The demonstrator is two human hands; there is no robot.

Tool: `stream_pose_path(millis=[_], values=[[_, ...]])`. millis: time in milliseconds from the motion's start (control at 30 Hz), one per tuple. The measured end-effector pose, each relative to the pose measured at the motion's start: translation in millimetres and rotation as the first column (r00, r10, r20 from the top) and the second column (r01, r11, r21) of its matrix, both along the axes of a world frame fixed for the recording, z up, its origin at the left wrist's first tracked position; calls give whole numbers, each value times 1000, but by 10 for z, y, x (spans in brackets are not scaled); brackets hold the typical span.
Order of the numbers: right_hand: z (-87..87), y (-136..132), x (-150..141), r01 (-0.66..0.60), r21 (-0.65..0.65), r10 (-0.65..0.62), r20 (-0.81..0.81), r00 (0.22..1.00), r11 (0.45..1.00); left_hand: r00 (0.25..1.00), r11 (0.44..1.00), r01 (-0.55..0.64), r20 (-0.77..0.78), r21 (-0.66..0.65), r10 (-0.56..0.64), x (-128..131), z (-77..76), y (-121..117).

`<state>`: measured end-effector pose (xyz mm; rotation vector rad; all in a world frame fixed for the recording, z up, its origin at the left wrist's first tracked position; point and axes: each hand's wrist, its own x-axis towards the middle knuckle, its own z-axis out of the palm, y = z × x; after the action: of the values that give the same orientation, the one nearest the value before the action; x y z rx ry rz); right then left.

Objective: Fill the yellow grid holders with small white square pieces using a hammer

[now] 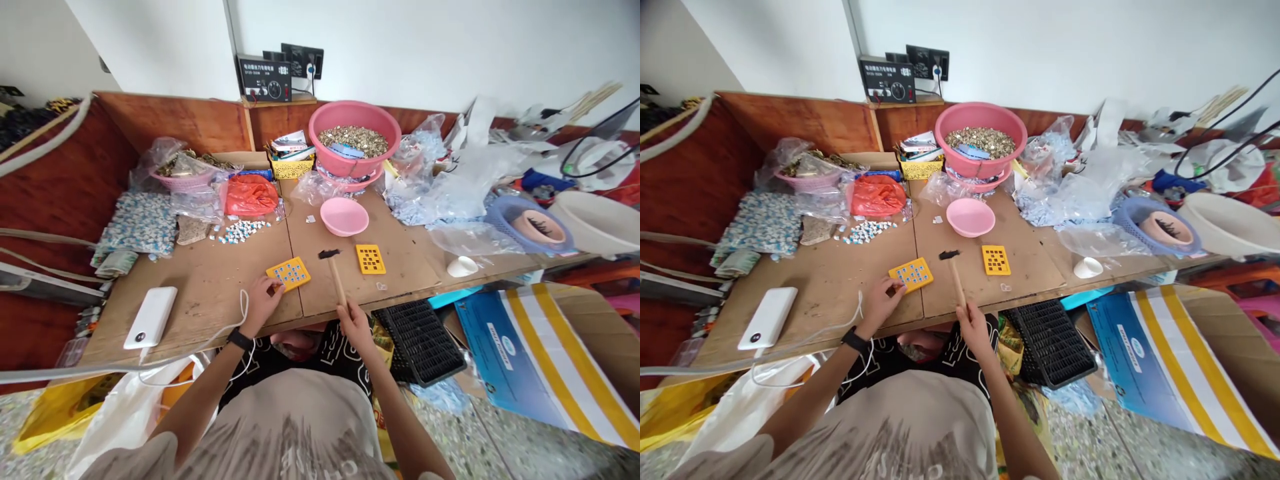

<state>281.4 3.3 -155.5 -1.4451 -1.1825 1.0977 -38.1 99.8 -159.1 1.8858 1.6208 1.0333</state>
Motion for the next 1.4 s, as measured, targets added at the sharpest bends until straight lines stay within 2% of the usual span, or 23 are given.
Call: stream_pose_path(millis=[100,200,367,567,733,900,1100,1300,1400], values=[[69,-334,-52,-132,74,104,300,948,989,1000,999,-6,22,36,5,-16,-39,-4],[115,-495,-151,-199,43,167,394,904,979,998,999,-29,65,30,27,-17,-53,-1],[79,-482,-266,-193,14,159,510,845,981,996,999,-24,86,-24,26,25,-27,14],[58,-407,-269,-197,51,138,543,828,979,997,999,-37,70,17,35,71,-49,-8],[155,-402,-263,-235,82,142,592,793,969,995,996,-80,69,45,77,66,-69,-70],[209,-484,-439,-177,205,43,531,846,963,989,982,-148,7,119,148,0,-81,-221],[137,-453,-507,-262,136,124,619,776,955,996,989,-82,-12,121,84,-1,-100,-263],[254,-268,-318,-36,205,-80,530,844,978,995,985,-85,-35,150,91,25,-112,-247],[283,-198,-268,15,205,-120,510,852,979,995,985,-64,-64,158,75,30,-105,-249]])
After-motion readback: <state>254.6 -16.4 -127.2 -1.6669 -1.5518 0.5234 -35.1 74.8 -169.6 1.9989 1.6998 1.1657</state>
